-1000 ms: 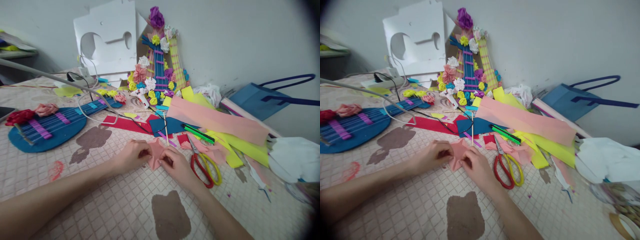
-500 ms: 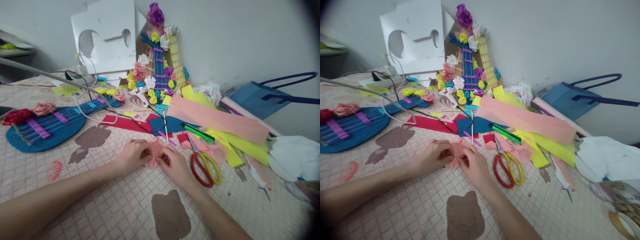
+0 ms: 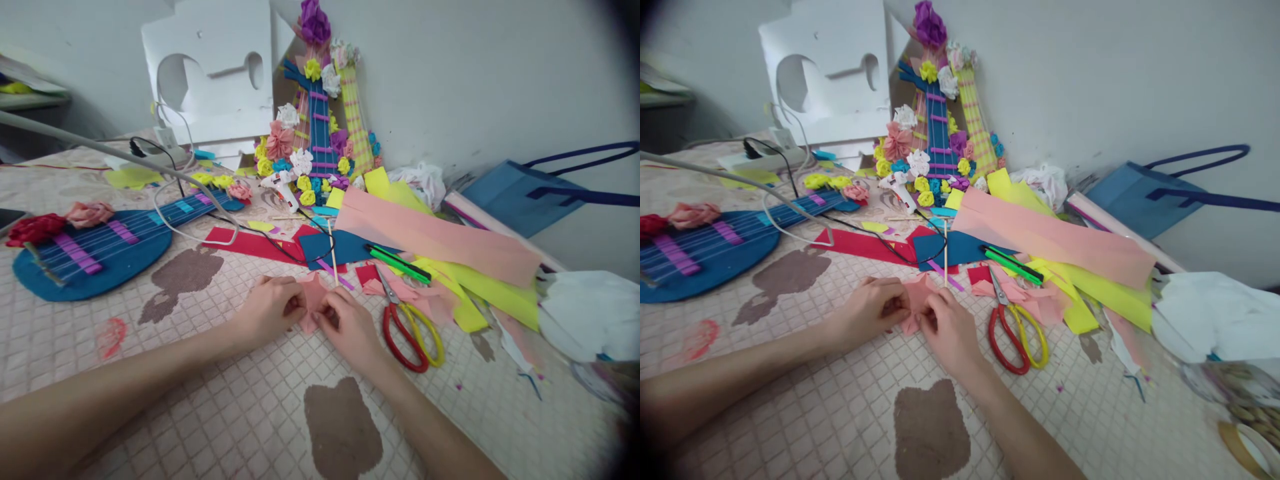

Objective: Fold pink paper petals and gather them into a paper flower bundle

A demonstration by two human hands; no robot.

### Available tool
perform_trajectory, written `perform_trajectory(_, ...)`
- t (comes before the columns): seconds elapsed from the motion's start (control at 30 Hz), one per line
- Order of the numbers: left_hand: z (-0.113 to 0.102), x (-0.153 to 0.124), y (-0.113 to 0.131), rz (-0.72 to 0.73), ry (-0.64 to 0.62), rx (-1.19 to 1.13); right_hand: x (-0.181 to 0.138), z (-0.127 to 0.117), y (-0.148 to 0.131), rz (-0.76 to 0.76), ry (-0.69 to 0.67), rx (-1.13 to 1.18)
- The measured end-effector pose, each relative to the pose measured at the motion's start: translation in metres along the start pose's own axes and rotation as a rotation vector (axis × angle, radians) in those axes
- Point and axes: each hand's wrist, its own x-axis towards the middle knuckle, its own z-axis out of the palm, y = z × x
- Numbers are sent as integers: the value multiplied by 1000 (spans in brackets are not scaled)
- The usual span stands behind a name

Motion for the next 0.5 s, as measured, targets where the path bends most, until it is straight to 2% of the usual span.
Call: perform_trajectory(0.5, 1, -3, 4, -32, 12, -13, -3, 3, -3, 6, 24, -3)
